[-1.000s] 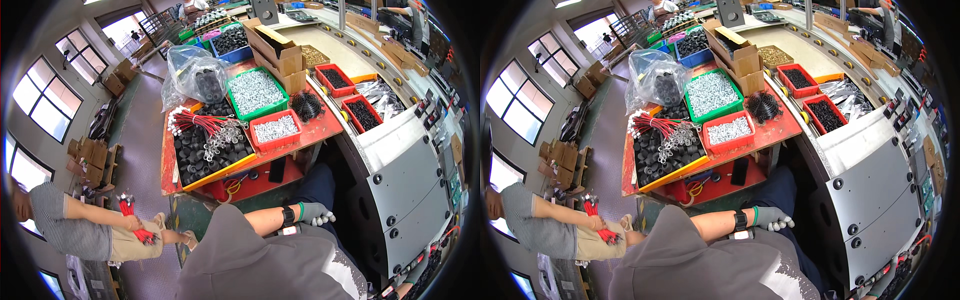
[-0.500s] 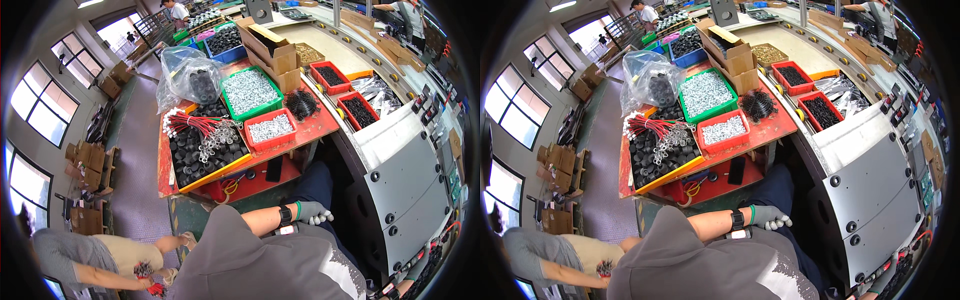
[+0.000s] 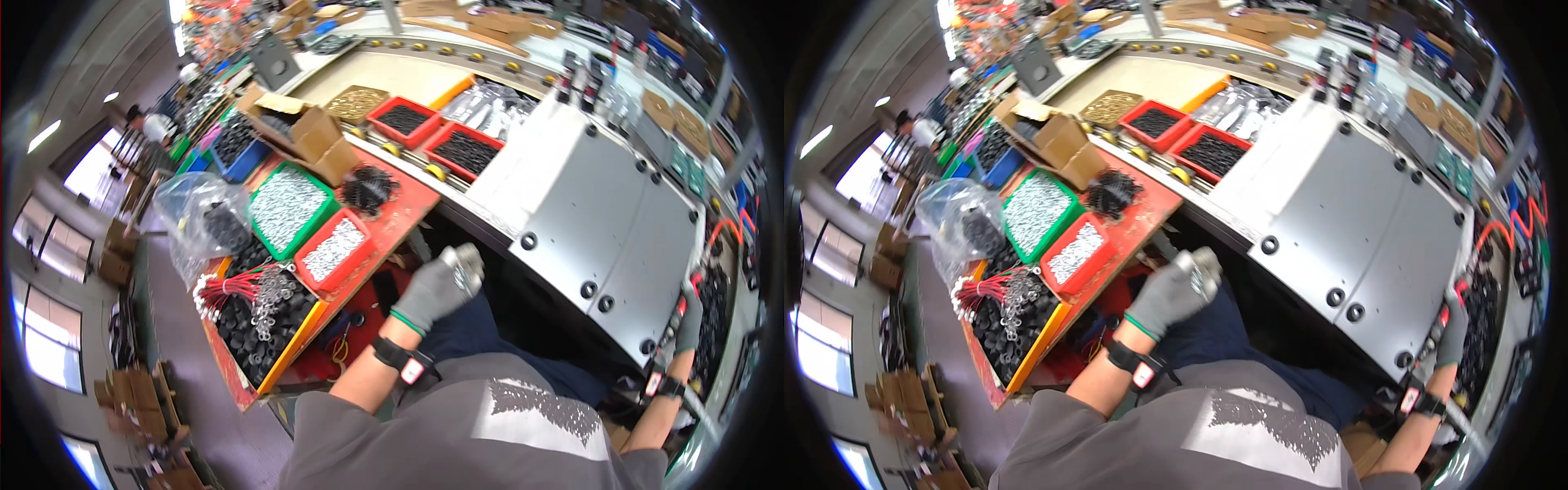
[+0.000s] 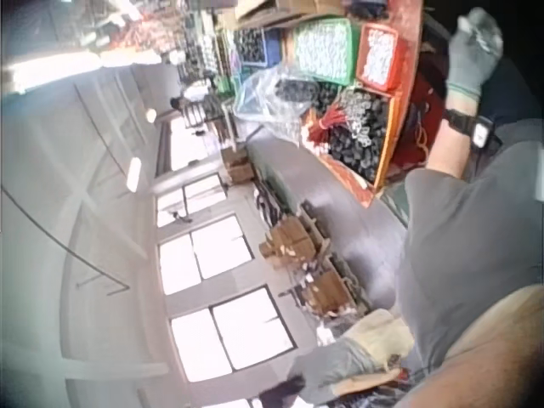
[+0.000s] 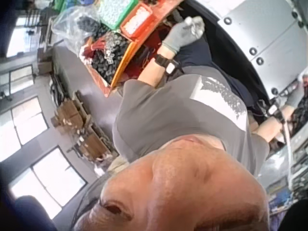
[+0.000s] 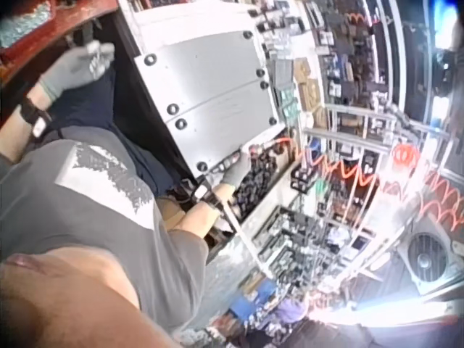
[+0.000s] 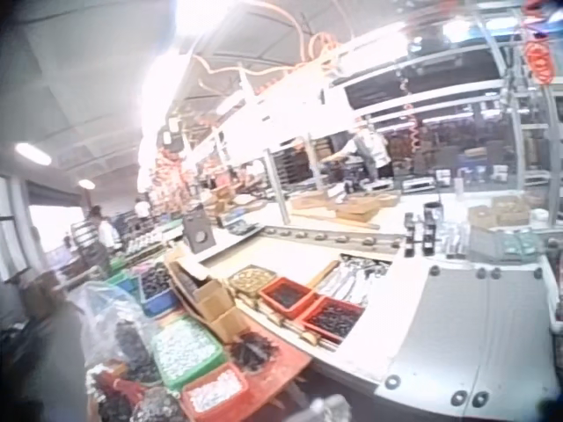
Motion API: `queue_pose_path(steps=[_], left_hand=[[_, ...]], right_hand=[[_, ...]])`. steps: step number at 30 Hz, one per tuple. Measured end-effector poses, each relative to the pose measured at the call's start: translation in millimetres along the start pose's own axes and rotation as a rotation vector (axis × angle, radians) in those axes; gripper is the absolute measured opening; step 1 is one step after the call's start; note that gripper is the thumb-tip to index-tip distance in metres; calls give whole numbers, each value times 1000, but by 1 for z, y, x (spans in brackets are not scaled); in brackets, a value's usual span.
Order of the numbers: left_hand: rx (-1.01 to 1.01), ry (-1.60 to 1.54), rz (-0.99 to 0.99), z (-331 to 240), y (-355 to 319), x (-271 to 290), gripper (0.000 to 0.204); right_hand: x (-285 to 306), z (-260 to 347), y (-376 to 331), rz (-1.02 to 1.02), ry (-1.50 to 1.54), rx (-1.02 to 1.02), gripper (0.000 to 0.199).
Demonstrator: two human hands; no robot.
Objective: The recorder is assembling an electronic housing, using an air screwdriver to secure panels and internal components like a cooling fan.
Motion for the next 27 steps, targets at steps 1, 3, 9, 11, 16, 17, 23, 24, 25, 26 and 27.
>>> queue_pose_path(steps=[1, 3, 9, 11, 16, 17, 23, 24, 25, 26, 27], left_hand=[[-105, 57, 0, -21, -3, -10, 46], [-127, 10, 29, -49, -4, -27, 48], [-187, -68, -31, -69, 5, -54, 49], [-177, -116, -39, -69, 10, -55, 49], [-112, -56, -3, -72, 20, -47, 44], [-119, -30, -111, -71, 19, -41, 46], [-130, 91, -216, -74, -12, -47, 42], [-156, 129, -183, -84, -27, -55, 38], [-177, 170, -148, -94, -42, -63, 35], [-248, 306, -350, -111, -61, -66, 36], [-315, 444, -551, -132, -83, -71, 38]], right_hand=[[-4, 1, -2, -19, 37, -23, 41], [-11, 7, -5, -37, 40, -29, 39], [-22, 21, -13, -134, -53, -92, 33], [-24, 24, -15, -125, -64, -87, 31], [-22, 21, -14, -172, -38, -108, 31], [-25, 19, -14, -108, 106, -139, 34], [-17, 7, -12, -58, 315, -195, 40], [-14, 5, -11, -94, 296, -225, 39], [-11, 5, -11, -93, 272, -217, 39], [-9, 4, -11, -93, 247, -210, 38], [-7, 5, -11, -77, 213, -200, 39]])
Point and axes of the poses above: each hand's wrist, its own y-axis towards the middle knuckle, its own x-axis out of the back of the hand, z = x × y, the point moved 4 cm from there along y, towards the middle knuckle, and after that the axes turned 15 degrees about x, right-handed, at the moved point
